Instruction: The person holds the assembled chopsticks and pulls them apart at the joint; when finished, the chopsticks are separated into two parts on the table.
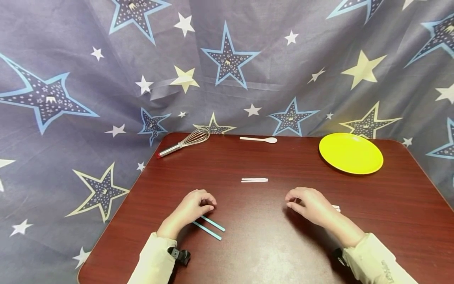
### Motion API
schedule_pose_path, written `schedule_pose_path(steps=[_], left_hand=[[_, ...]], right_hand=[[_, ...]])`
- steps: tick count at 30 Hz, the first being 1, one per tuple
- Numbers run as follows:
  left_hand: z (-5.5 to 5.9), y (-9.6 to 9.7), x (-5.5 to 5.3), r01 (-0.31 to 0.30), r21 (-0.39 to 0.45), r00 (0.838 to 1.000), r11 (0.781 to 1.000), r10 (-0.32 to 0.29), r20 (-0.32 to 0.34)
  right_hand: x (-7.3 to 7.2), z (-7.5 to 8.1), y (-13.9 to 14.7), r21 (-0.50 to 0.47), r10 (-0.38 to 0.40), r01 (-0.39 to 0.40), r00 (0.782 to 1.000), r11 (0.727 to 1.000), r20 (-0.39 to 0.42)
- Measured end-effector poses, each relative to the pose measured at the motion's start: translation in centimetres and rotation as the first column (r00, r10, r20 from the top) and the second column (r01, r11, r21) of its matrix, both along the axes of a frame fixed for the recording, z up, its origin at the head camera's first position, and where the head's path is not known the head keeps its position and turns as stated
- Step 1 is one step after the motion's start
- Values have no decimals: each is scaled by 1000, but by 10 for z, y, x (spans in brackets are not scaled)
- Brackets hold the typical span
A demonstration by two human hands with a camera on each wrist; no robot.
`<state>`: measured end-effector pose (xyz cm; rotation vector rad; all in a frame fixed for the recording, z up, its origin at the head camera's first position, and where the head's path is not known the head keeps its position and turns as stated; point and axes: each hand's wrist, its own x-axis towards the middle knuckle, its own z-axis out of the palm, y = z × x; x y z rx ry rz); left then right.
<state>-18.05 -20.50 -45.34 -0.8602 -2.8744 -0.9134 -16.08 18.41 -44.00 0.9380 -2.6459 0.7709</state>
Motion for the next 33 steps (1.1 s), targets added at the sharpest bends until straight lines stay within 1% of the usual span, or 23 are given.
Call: schedule_pose_path(steps=[7,13,17,19,27,33], left_hand=[[-1,-18,11,-15,-90,1000,996,15,-9],[-2,-24,16,-16,-167,1000,986,12,-26],[-3,-23,17,-31,-204,999,978,25,-32],[-4,-23,16,-32,-223,999,974,23,-46],[-4,-20,14,-26,-225,999,974,16,-47],[-5,-17,10,0,-235,999,972,-11,-48]], right_hand=[[1,-5,-2,-5,2,-2,1000,1000,5],[0,-7,-2,-4,7,-7,1000,1000,19],[0,-8,-3,-2,12,-12,1000,1000,19],[0,-8,-3,-2,13,-13,1000,1000,16],[0,-8,-3,-4,10,-10,1000,1000,19],[0,-7,-3,-3,8,-8,1000,1000,28]])
